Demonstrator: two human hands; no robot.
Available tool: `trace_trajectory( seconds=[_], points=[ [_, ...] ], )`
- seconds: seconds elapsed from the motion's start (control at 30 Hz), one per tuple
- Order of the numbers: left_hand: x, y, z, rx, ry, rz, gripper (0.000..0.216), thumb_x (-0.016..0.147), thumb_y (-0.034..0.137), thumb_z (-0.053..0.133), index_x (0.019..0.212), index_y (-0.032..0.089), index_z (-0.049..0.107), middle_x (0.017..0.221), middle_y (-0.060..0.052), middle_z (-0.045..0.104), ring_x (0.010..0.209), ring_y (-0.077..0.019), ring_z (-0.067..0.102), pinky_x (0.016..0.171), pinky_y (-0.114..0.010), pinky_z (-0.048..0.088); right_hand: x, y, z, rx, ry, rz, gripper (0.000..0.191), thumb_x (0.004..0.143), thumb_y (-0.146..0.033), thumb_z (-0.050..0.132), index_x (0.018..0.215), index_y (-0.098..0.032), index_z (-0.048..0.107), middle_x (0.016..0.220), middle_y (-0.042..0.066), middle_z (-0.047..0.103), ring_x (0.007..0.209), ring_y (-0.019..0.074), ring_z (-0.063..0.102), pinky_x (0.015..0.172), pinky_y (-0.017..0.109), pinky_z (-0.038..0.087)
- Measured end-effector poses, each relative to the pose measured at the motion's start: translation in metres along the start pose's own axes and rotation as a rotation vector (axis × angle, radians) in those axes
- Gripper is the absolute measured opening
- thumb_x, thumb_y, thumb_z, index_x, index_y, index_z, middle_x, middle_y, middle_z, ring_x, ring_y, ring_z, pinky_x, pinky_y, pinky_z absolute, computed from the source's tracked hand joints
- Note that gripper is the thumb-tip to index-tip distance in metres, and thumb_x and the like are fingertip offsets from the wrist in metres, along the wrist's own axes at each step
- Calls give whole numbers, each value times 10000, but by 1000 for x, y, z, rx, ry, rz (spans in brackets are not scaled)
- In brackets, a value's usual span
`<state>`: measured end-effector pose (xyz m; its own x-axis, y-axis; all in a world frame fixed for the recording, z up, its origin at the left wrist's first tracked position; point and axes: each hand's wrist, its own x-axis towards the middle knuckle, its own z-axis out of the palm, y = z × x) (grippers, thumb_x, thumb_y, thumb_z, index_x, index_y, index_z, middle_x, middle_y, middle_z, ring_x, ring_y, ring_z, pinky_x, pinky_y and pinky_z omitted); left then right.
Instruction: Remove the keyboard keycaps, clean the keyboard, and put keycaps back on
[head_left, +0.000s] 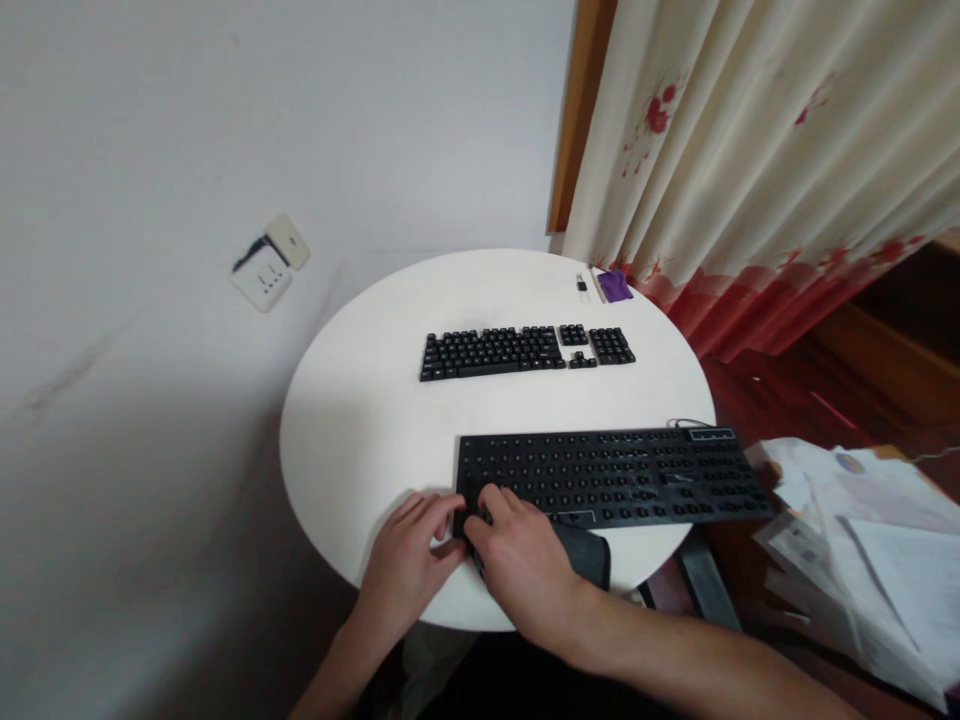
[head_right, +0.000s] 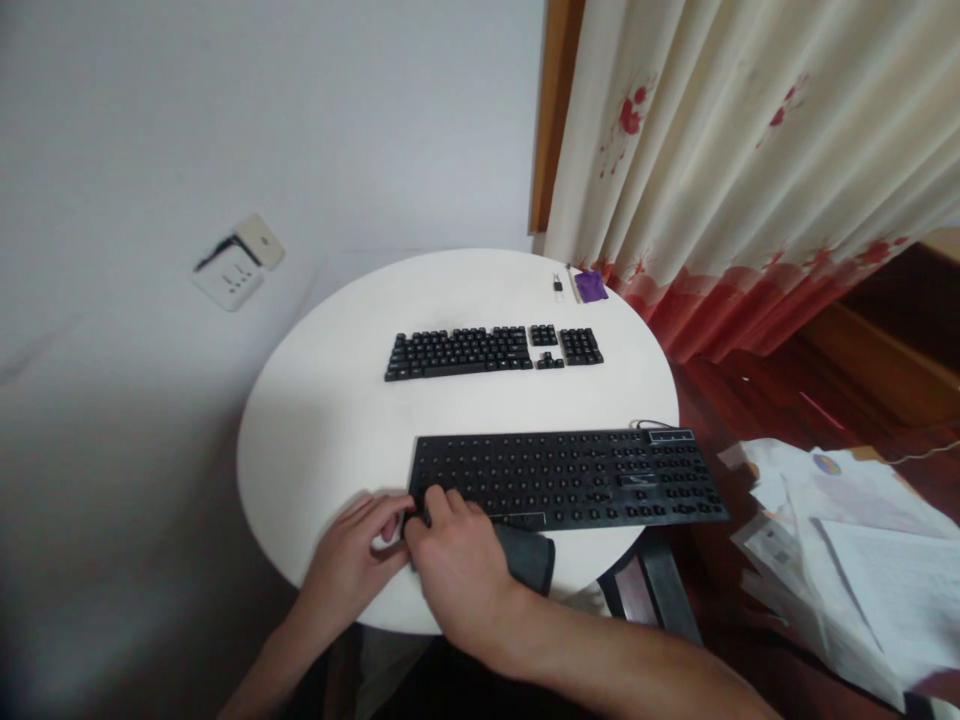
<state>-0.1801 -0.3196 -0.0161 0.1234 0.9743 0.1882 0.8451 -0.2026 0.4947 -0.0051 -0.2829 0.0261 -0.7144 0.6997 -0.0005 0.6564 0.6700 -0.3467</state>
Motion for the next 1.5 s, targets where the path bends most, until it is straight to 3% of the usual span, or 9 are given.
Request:
trace_trajectory(
  seconds=[0.17, 0.33, 0.5, 0.73, 0.9, 1.07, 1.23, 1.4, 1.5],
  points=[
    [-3, 0, 0, 23, 17, -1, 266, 807, 337, 746, 1019, 228, 629, 720, 17, 562, 718, -193, 529, 679, -315, 395, -26, 29, -4, -32, -12, 64, 179, 872, -64, 554, 888, -185, 684, 1064, 92, 590, 963, 226, 570, 795, 339, 521],
    [-2, 0, -1, 21, 13, -7, 257, 816, 325, 739, 1028, 236, 627, 724, 20, 563, 729, -191, 526, 675, -306, 386, -61, 57, -3, 66, 127, 197, 329, 789, 5, 578, 1011, -211, 688, 1114, 72, 588, 970, 207, 584, 861, 333, 515],
    [-2, 1, 0, 10, 17, -13, 255, 809, 308, 741, 1028, 233, 634, 719, 21, 569, 727, -187, 525, 679, -304, 391, -48, 45, 0, 70, 133, 202, 287, 810, -30, 576, 1000, -215, 684, 1114, 77, 599, 967, 208, 592, 849, 325, 515],
    [-2, 3, -1, 11, 30, -19, 261, 796, 326, 747, 1018, 241, 638, 715, 22, 579, 730, -188, 533, 698, -311, 398, -41, 41, -15, 89, -60, 162, 214, 795, -50, 588, 902, -207, 686, 1044, 53, 605, 941, 195, 609, 829, 298, 504],
    [-1, 4, -2, 2, 30, -14, 270, 792, 322, 755, 1017, 242, 631, 720, 23, 581, 731, -192, 537, 707, -315, 401, -43, 43, -15, 126, 33, 258, 236, 852, -80, 546, 989, -202, 696, 1054, 64, 605, 946, 193, 614, 856, 301, 496],
    [-2, 3, -1, 5, 35, -16, 277, 786, 335, 755, 1017, 242, 635, 715, 21, 584, 739, -196, 541, 697, -314, 402, -36, 34, -12, 75, -71, 163, 203, 813, -66, 587, 912, -202, 701, 1026, 58, 612, 947, 202, 618, 827, 294, 500],
    [-2, 4, -1, -2, 32, -22, 273, 779, 328, 762, 1007, 238, 642, 715, 19, 593, 731, -191, 531, 697, -316, 396, -35, 37, -17, 104, -11, 229, 228, 852, -90, 548, 980, -201, 700, 1063, 64, 608, 937, 183, 623, 838, 284, 490],
    [-2, 5, -2, 9, 17, -28, 279, 789, 330, 761, 1014, 235, 626, 744, 15, 601, 746, -196, 534, 707, -322, 396, -45, 38, -23, 205, -180, 89, 195, 785, -72, 600, 866, -219, 699, 987, 26, 628, 886, 170, 639, 804, 257, 480],
    [-2, 6, -4, 24, -8, -28, 265, 804, 334, 749, 1016, 240, 622, 753, 15, 597, 757, -200, 540, 709, -323, 392, -55, 45, -26, 221, -66, 205, 199, 831, -97, 561, 893, -227, 697, 986, 32, 623, 863, 176, 638, 787, 275, 479]
  ],
)
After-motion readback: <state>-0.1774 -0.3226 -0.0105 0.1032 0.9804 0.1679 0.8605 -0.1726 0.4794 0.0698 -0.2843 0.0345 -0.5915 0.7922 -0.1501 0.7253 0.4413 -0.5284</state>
